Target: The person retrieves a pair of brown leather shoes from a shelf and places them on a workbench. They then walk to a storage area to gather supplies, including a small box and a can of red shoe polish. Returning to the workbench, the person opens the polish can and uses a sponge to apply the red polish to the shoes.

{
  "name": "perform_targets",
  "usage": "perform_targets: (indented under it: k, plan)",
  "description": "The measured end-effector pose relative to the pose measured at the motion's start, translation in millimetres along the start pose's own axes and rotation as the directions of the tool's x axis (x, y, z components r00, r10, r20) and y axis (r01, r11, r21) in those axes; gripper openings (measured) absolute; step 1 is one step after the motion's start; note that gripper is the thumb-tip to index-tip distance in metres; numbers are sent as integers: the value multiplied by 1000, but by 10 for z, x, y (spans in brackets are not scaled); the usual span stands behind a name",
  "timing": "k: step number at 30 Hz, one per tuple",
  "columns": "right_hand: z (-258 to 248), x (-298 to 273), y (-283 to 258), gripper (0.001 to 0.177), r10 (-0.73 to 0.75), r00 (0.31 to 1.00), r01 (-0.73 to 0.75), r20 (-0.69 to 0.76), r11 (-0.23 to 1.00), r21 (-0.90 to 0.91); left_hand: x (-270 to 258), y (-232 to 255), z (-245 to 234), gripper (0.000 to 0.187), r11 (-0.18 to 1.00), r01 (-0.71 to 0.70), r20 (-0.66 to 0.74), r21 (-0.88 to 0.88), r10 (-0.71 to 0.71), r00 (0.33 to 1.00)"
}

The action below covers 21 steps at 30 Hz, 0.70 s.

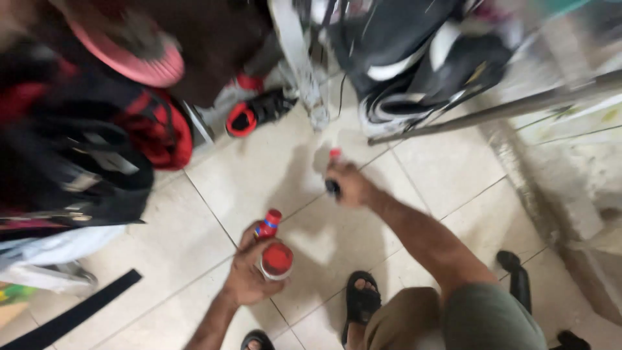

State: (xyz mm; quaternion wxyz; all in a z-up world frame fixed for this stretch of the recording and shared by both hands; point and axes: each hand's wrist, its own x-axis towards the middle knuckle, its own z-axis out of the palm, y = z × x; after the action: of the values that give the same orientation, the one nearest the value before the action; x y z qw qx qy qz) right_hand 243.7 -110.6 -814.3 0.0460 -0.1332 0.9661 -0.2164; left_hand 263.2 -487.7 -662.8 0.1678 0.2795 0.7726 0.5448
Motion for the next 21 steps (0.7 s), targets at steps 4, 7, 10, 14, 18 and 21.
perform_targets:
  k: [4, 7, 10, 14, 18, 21]
  plan:
    - [-2094, -394, -1848, 49, -215, 976, 192, 34, 925, 328, 12, 1366, -260, 75, 977, -15, 31, -214, 22, 999]
    - [-2982, -773, -2809, 70, -334, 942, 293, 24, 857, 424, 47, 2796, -730, 64, 922, 49, 124, -385, -1, 992]
    - [-3991, -976, -3644, 58, -457, 882, 453, -112, 761, 465, -116, 3789, -1074, 37, 875, 49, 147, -482, 25, 989]
    - [-5388, -1081, -4750, 25, -518, 808, 589, -281, 685, 428, -391, 5109, -1747, 14, 865, 30, 210, -501, 88, 974]
    - [-6404, -1180, -5560, 61, -572, 788, 611, -227, 683, 400, -611, 6263, -2396, 13, 800, -52, 198, -598, 210, 957]
    - [-6979, -1292, -6102, 31, -541, 798, 595, -266, 634, 494, -739, 7034, -2860, 61, 841, -127, 246, -525, 293, 924]
